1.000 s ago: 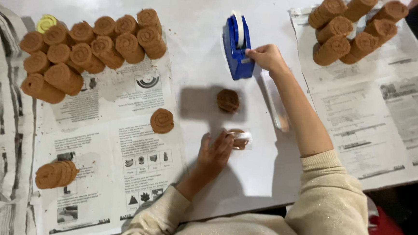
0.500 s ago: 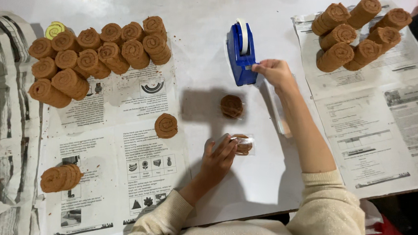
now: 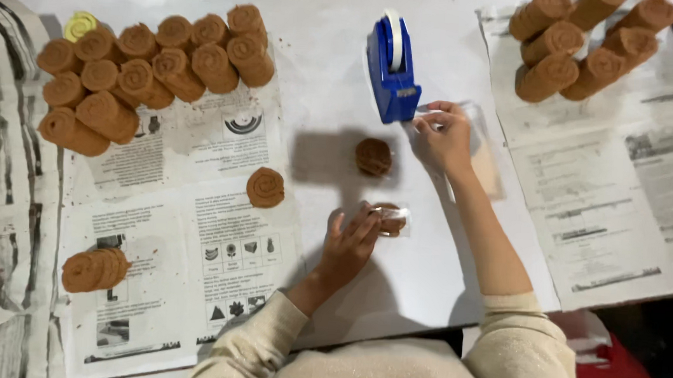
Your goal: The person packages individual food rolls by placing them into small plastic bags, folding the bag edges, and securing them with tape from a dispenser.
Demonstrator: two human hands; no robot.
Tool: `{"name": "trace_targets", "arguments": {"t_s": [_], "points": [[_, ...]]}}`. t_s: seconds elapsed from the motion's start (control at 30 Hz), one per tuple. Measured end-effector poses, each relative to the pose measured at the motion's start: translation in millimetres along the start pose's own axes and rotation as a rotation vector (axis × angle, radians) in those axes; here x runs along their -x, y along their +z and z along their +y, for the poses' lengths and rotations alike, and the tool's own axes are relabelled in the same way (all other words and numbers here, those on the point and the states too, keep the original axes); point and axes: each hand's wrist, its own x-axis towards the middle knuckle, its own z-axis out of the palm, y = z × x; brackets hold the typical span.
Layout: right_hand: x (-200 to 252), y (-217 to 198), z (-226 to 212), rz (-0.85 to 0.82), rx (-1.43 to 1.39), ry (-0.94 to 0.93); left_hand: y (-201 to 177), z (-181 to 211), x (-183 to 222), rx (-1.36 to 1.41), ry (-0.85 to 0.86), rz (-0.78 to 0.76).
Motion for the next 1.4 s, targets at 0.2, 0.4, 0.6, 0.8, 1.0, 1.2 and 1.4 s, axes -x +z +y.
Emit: {"name": "trace_targets", "arguments": {"t_s": [0.2,0.4,0.6,0.8,1.0,1.2,1.4], "points": [[121,-7,-51,-0.112,-0.177,0.038,3,-5,3,0.078,-0.015,-0.044],[172,7,-21,-0.142,-0.057,0.191,2,-8,5,0.135,-0.005,-0.092],[177,12,-38,-0.139,0.086,0.269,0,-10,4,0.116,0.009,-0.042],[180,18,-44,-0.07,0.171,0.193,4,-11,10,0.083,0.017,-0.029],[182,21,-45,0.006,0.253,0.072,-3,-8,15,0.048,0.074,-0.089],[176,16,-70,0.11,0.403,-0.143,5,-6,23,0.068,0.108,-0.137],[159,12,-22,0.006,0.479,-0.085,14,0,34,-0.008,0.11,-0.143]]}}
